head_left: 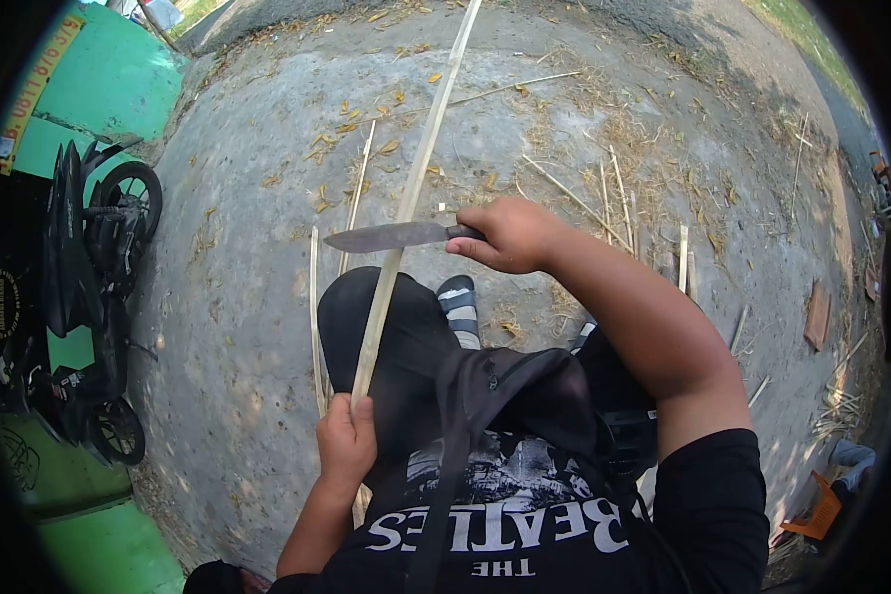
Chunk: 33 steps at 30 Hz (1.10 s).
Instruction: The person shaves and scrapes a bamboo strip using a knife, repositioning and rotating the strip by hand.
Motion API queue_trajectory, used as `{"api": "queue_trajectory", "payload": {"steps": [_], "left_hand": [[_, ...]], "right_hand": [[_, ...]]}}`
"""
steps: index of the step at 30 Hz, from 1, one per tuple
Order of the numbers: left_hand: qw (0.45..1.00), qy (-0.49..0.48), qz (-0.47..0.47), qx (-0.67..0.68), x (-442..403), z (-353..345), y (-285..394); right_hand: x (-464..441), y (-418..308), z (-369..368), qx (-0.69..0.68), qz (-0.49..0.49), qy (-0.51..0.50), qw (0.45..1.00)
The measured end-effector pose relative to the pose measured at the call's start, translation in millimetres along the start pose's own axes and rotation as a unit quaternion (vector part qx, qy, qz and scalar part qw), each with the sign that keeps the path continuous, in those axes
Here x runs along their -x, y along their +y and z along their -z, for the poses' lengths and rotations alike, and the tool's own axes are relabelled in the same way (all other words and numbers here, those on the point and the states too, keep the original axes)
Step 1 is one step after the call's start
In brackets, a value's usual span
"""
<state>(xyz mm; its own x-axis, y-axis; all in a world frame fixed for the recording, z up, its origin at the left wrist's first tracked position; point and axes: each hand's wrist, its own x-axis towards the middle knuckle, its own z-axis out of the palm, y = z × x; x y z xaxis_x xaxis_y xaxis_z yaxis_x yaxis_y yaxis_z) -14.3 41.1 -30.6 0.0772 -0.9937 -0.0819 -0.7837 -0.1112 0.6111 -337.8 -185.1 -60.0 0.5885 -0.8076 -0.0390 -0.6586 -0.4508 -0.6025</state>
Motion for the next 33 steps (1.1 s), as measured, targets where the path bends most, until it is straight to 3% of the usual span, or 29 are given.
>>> {"api": "queue_trajectory", "payload": {"steps": [5,23,27,30,31,33], "left_hand": [[1.0,0.015,-0.005,0.009,2.8,-2.3,-1.3],[1.0,0.012,-0.012,-0.011,11.2,2.3,-0.8],[1.0,0.009,-0.009,-0.012,11.4,2.6,3.8],[1.0,-0.005,-0.012,-0.023,11.8,7.8,5.5],[0.999,-0.004,-0.016,-0.028,12.6,7.6,5.5],[0.999,0.003,-0.031,-0.028,12.5,6.9,2.6]], "right_hand": [[0.0,-5.5,6.2,0.024,0.006,-0.031,0.999],[7.1,-19.1,8.5,0.022,-0.009,-0.003,1.0],[-3.8,9.6,19.1,-0.041,-0.083,0.045,0.995],[2.6,5.4,8.9,-0.055,0.005,0.062,0.997],[5.9,-7.4,8.4,-0.001,-0.001,0.013,1.0],[6.3,-13.9,3.1,-0.006,0.007,0.007,1.0]]}}
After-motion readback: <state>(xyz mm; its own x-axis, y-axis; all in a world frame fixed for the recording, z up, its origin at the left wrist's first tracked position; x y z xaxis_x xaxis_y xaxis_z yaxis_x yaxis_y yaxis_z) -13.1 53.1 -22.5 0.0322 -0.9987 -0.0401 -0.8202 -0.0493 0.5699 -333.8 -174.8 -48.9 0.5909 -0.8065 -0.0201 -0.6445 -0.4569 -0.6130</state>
